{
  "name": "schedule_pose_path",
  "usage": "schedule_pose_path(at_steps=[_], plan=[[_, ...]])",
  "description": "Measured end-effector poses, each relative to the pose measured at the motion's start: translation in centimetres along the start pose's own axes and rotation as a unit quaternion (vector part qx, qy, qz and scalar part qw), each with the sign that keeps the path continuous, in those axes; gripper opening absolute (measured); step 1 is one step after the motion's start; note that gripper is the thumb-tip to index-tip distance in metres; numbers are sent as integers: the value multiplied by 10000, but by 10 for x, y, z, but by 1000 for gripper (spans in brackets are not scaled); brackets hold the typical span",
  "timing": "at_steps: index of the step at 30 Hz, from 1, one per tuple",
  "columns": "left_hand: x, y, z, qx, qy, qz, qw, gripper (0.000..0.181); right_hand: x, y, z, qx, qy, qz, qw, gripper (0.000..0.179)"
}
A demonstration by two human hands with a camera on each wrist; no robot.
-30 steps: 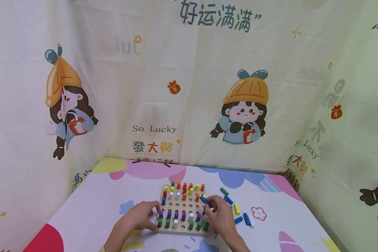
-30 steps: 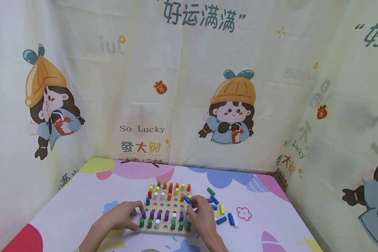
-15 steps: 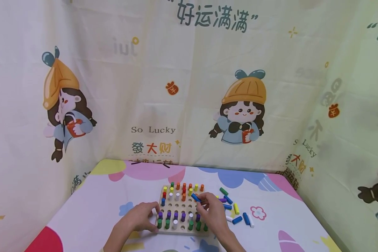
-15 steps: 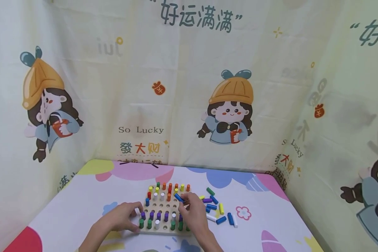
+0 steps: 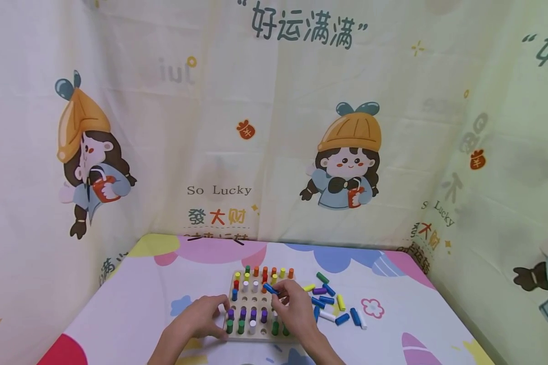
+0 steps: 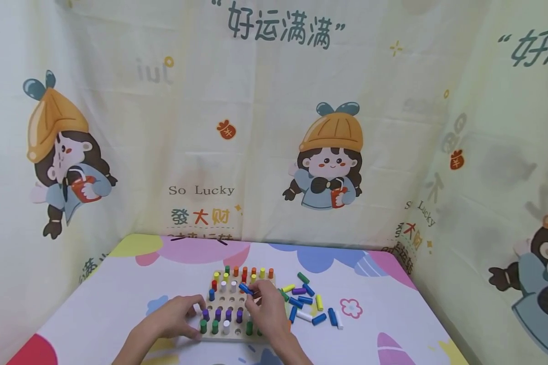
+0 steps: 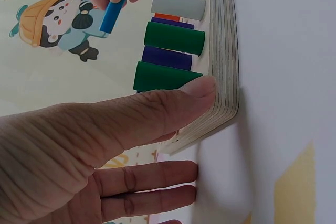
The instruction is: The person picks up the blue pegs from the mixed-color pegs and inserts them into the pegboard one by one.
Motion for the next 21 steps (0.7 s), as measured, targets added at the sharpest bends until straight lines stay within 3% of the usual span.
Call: schedule_pose_path(at_steps=[5,11,21], plan=[[0,-1,0,6,-13,21,10000,45,-5,-1,7,149,62,-24,9999,15],[0,-1,1,134,44,22,9999,45,-13,-1,7,-57,60,235,9997,14],[0,0,1,77,-44,80,9999,45,-23,0,10,-157,98,502,9986,13]])
Point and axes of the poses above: each hand's wrist, its own y-axis towards the middle knuckle, its own x-axis out of the back of the hand, z = x × y, the point moved 9 cm from there along y, towards the middle knuckle, and after that the axes turned 10 degrees about -y, right-handed, at the moved point
